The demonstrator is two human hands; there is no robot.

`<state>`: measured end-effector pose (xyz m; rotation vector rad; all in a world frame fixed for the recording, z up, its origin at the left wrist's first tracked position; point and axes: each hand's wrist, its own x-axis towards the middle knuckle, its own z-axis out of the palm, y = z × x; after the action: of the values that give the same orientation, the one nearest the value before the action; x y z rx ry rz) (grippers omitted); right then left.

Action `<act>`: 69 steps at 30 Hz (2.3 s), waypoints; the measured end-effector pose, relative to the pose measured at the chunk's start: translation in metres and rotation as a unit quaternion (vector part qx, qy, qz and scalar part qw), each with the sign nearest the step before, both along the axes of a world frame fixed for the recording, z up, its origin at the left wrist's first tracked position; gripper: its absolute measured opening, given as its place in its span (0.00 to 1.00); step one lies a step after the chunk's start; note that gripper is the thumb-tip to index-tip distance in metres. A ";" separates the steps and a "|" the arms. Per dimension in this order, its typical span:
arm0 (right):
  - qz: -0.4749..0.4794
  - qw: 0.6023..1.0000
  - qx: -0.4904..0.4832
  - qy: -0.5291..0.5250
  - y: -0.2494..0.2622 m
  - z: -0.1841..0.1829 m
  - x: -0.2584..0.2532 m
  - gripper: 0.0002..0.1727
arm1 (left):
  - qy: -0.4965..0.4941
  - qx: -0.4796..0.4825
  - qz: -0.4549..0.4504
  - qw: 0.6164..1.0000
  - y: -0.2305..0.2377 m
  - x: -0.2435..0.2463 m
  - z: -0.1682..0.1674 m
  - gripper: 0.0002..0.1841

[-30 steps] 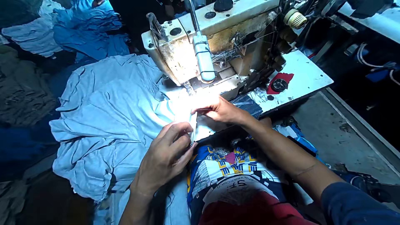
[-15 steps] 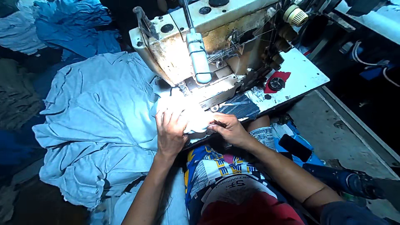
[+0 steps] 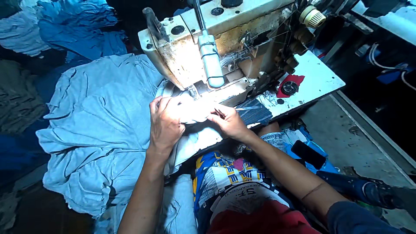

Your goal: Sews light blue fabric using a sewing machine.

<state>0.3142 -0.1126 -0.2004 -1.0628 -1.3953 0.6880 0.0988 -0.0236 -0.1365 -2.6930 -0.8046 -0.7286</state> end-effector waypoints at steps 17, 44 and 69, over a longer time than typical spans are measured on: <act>0.006 0.999 0.047 0.016 -0.005 0.033 -0.003 0.05 | -0.213 0.066 0.075 0.972 -0.016 0.045 -0.053 0.09; -0.041 0.998 0.039 0.018 0.016 -0.001 -0.012 0.09 | -0.053 -0.059 -0.060 0.995 0.006 0.010 -0.013 0.11; 0.112 0.986 0.054 -0.109 -0.055 0.002 0.007 0.08 | -0.135 -0.075 -0.047 0.987 -0.077 0.012 -0.048 0.34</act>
<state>0.3210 -0.1678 -0.1985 -0.9242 -1.7402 0.6643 0.1103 -0.1007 -0.1845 -2.8195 -0.8245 -1.1154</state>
